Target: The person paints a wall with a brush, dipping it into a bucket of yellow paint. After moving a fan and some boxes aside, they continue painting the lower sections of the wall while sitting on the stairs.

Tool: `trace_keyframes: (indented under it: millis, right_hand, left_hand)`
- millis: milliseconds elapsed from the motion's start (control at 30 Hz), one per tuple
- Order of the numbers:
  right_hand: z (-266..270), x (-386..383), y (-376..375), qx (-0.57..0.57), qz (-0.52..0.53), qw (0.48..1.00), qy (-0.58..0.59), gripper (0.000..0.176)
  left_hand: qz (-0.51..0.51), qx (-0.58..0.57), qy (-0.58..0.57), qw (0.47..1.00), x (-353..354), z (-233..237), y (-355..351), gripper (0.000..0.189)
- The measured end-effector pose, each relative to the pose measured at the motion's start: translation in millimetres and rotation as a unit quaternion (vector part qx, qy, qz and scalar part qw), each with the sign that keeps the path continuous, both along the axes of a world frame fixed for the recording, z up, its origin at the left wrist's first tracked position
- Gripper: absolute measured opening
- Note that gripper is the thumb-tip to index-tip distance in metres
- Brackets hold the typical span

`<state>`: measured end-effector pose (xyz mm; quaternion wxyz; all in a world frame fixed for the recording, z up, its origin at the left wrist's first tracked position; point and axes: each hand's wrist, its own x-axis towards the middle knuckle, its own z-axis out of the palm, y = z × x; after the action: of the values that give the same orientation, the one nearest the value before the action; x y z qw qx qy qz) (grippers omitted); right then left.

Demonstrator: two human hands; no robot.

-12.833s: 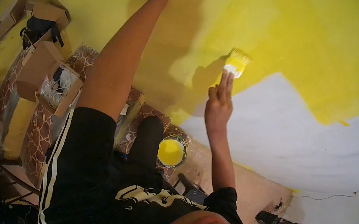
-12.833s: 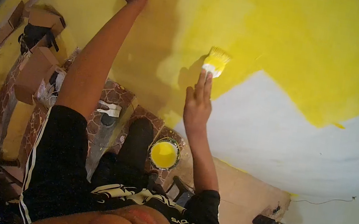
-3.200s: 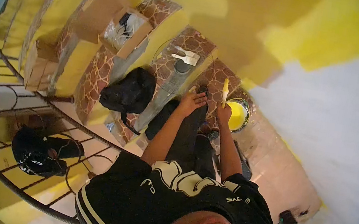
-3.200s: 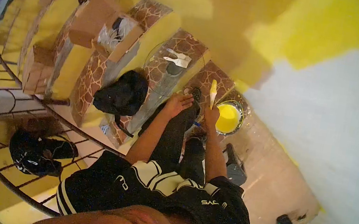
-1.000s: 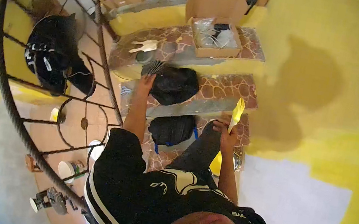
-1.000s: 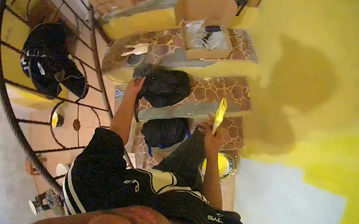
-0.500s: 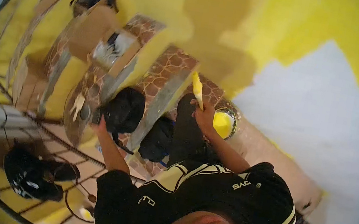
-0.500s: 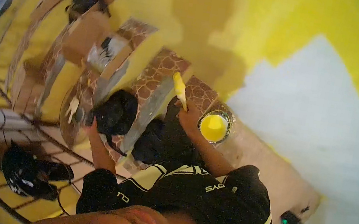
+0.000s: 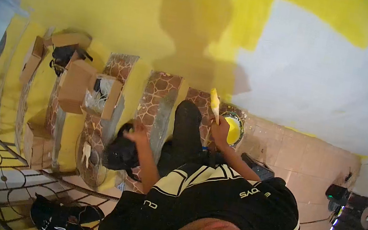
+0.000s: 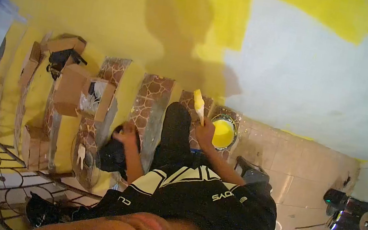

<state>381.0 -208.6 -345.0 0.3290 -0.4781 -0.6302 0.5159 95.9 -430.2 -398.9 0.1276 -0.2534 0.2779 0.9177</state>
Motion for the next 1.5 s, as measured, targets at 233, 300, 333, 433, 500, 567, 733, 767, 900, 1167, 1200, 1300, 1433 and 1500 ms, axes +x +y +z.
trace_keyframes:
  millis: [233,300,333,433,500,567,733,767,900,1167,1200,1300,1433,1500]
  right_hand:
    - [-23,18,24,0.041,-0.099,0.994,0.011,0.026]
    - [-30,19,29,0.020,-0.166,0.983,0.073,0.020]
    - [-16,20,30,0.013,-0.169,0.980,0.102,0.017]
    - [-15,17,40,0.040,-0.205,0.972,0.104,0.016]
    - [-7,15,45,-0.006,-0.221,0.968,0.122,0.019]
    - [-21,14,50,-0.015,-0.255,0.958,0.128,0.020]
    - [-104,7,64,0.038,-0.307,0.938,0.157,0.019]
    - [-121,4,70,0.040,-0.303,0.939,0.161,0.019]
    - [-176,2,77,0.047,-0.343,0.930,0.120,0.017]
    - [-298,32,51,0.217,-0.330,0.919,-0.005,0.024]
    - [-319,36,42,0.226,-0.348,0.909,-0.033,0.024]
    - [-364,48,28,0.190,-0.369,0.907,-0.065,0.025]
    - [-338,51,36,0.142,-0.367,0.918,-0.052,0.020]
    - [-344,49,38,0.199,-0.394,0.895,-0.066,0.017]
  left_hand:
    - [-0.285,-0.523,0.625,0.505,84,122,222,0.082]
    - [-0.217,-0.546,0.702,0.402,87,157,261,0.083]
    - [-0.218,-0.544,0.704,0.402,86,169,280,0.083]
    - [-0.150,-0.564,0.756,0.297,83,190,324,0.085]
    - [-0.141,-0.580,0.776,0.203,83,192,345,0.085]
    - [-0.147,-0.577,0.783,0.178,82,178,364,0.086]
    - [-0.121,-0.585,0.791,0.133,83,88,393,0.089]
    - [-0.111,-0.592,0.787,0.133,82,67,396,0.090]
    - [-0.119,-0.586,0.785,0.163,91,-5,400,0.091]
    - [-0.150,-0.546,0.801,0.196,107,-97,408,0.092]
    - [-0.180,-0.523,0.810,0.197,109,-103,406,0.092]
    - [-0.169,-0.509,0.823,0.186,107,-120,411,0.091]
    - [-0.181,-0.502,0.827,0.177,104,-132,413,0.091]
    - [-0.183,-0.491,0.837,0.158,101,-140,414,0.091]
